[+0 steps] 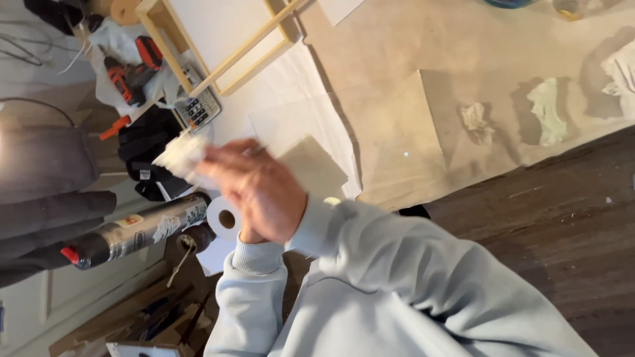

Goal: The person is cleaning small rectangular panes of glass using a spray cleaning solution and paper towels on a workshop bench.

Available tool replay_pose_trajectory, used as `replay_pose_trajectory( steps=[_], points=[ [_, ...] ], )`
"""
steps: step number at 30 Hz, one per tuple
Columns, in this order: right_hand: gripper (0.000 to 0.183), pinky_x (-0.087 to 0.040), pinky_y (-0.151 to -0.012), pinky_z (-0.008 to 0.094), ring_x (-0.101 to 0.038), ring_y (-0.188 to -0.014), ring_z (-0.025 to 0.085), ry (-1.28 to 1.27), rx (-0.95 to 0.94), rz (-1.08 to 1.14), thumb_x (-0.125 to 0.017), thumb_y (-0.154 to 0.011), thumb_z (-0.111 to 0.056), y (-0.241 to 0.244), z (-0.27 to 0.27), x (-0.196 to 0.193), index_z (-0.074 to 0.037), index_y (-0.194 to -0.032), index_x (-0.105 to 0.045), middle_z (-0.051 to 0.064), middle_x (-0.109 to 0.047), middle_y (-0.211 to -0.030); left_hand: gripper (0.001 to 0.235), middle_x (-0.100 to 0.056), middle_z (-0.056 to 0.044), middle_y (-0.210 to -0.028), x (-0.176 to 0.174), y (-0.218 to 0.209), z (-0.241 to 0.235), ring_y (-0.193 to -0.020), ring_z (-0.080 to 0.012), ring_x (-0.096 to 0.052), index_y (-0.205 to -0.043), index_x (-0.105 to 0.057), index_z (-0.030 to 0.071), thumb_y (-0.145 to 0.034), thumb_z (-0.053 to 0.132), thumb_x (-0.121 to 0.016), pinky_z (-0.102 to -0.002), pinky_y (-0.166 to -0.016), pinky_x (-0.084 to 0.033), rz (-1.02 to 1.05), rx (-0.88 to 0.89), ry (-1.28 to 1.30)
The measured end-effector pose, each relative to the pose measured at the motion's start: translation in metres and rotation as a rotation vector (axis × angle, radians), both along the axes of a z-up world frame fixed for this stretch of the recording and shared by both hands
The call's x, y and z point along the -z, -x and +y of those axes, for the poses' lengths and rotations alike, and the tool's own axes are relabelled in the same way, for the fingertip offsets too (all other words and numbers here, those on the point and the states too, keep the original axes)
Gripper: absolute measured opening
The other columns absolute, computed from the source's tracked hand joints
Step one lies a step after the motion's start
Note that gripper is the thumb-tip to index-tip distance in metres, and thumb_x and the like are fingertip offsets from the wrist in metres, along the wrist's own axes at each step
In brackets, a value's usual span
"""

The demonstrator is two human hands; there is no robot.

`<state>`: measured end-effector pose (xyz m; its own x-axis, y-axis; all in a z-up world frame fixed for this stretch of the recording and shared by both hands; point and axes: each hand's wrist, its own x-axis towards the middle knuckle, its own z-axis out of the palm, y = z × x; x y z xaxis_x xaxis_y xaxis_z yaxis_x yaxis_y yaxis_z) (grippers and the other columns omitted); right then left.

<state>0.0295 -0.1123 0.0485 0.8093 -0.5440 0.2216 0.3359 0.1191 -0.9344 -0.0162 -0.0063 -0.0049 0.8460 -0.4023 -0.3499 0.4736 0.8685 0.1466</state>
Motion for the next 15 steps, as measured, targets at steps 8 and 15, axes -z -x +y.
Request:
replay_pose_trajectory(
  steps=[8, 15],
  points=[
    [0.026, -0.062, -0.092, 0.038, -0.074, -0.114, 0.032, 0.394, 0.169, 0.333, -0.076, -0.103, -0.004, 0.038, -0.255, 0.226, -0.002, -0.129, -0.08, 0.021, -0.077, -0.123, 0.048, -0.073, -0.02, -0.135, -0.005, -0.015, 0.01, -0.111, -0.0375, -0.077, -0.152, -0.056, 0.01, -0.114, 0.032, -0.038, -0.061, -0.097, -0.062, -0.012, 0.44, -0.58],
    [0.025, -0.058, -0.102, 0.041, -0.075, -0.112, 0.03, 0.704, 0.194, 0.471, -0.079, -0.099, -0.016, 0.043, -0.273, 0.288, -0.015, -0.123, -0.084, 0.009, -0.079, -0.115, 0.048, -0.075, -0.021, -0.131, 0.003, -0.014, 0.022, -0.109, -0.0364, -0.078, -0.149, -0.058, 0.005, -0.114, 0.031, -0.038, -0.057, -0.094, -0.063, 0.029, 0.436, -0.576]
  ],
)
